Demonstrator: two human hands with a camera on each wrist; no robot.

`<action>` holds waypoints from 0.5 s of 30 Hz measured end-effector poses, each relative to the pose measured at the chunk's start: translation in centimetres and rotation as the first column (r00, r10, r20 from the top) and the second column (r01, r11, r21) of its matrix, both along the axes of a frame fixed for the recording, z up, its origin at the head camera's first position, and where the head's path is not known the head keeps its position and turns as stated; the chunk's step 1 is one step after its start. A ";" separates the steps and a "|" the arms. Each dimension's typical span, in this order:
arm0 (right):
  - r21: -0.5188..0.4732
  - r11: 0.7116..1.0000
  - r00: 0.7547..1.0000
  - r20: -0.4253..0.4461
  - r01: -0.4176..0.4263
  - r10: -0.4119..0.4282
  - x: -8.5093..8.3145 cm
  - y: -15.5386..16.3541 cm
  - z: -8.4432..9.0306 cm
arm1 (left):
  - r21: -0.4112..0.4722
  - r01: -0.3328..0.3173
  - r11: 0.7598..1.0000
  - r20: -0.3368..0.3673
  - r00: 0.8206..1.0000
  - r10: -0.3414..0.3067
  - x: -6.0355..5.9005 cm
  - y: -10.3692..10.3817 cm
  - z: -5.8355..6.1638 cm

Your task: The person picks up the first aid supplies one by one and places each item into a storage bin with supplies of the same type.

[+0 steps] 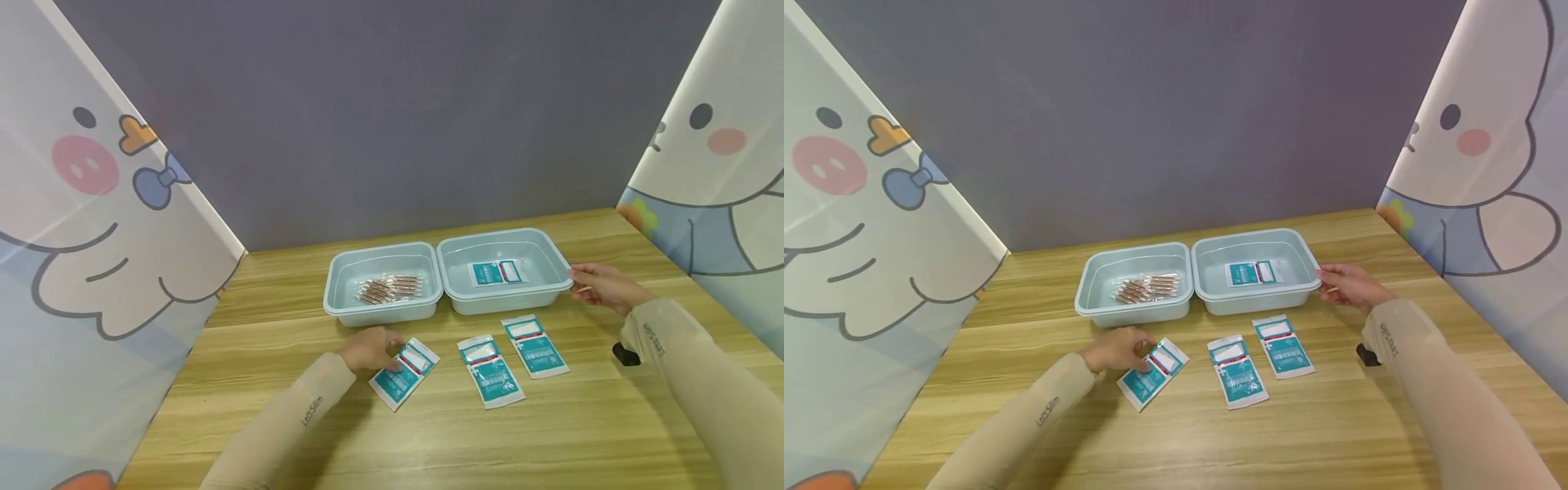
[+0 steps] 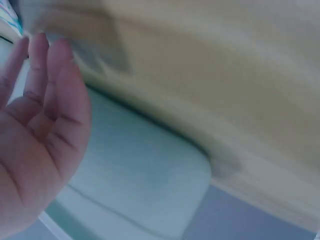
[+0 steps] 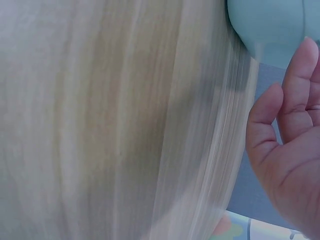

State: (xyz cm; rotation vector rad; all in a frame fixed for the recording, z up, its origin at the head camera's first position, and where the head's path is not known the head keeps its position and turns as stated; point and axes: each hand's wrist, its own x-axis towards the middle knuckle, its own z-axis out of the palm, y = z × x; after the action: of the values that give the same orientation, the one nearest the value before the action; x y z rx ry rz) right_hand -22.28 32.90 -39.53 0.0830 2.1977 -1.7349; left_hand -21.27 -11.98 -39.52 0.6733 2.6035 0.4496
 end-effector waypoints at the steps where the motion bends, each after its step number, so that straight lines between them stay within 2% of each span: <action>1: -0.001 1.000 1.000 0.003 0.003 -0.003 0.0 0.0 0.0 | 0.020 -0.013 1.000 0.015 1.000 0.013 0.1 0.1 -0.1; 5: 0.007 1.000 1.000 0.001 -0.004 0.004 -0.1 0.1 0.0 | 0.070 -0.071 0.995 0.074 0.995 0.066 0.8 0.5 -0.3; 10: 0.017 1.000 1.000 -0.003 -0.009 0.009 -0.2 0.2 -0.1 | 0.056 -0.119 0.991 0.105 0.988 0.113 1.1 0.9 -0.2; 12: 0.014 1.000 1.000 -0.003 -0.007 0.007 -0.2 0.2 -0.2 | 0.057 -0.117 0.991 0.124 0.986 0.109 1.1 1.0 -0.1; 15: 0.009 1.000 1.000 -0.005 -0.007 0.007 -0.1 0.2 -0.3 | 0.112 -0.116 0.987 0.196 0.976 0.092 0.9 0.7 -0.2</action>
State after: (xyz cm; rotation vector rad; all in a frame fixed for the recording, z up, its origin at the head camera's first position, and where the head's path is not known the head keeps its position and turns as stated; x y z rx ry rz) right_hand -22.41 33.07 -39.81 0.0735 2.2066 -1.7240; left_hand -20.32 -11.28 -39.74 0.5068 2.4524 0.6772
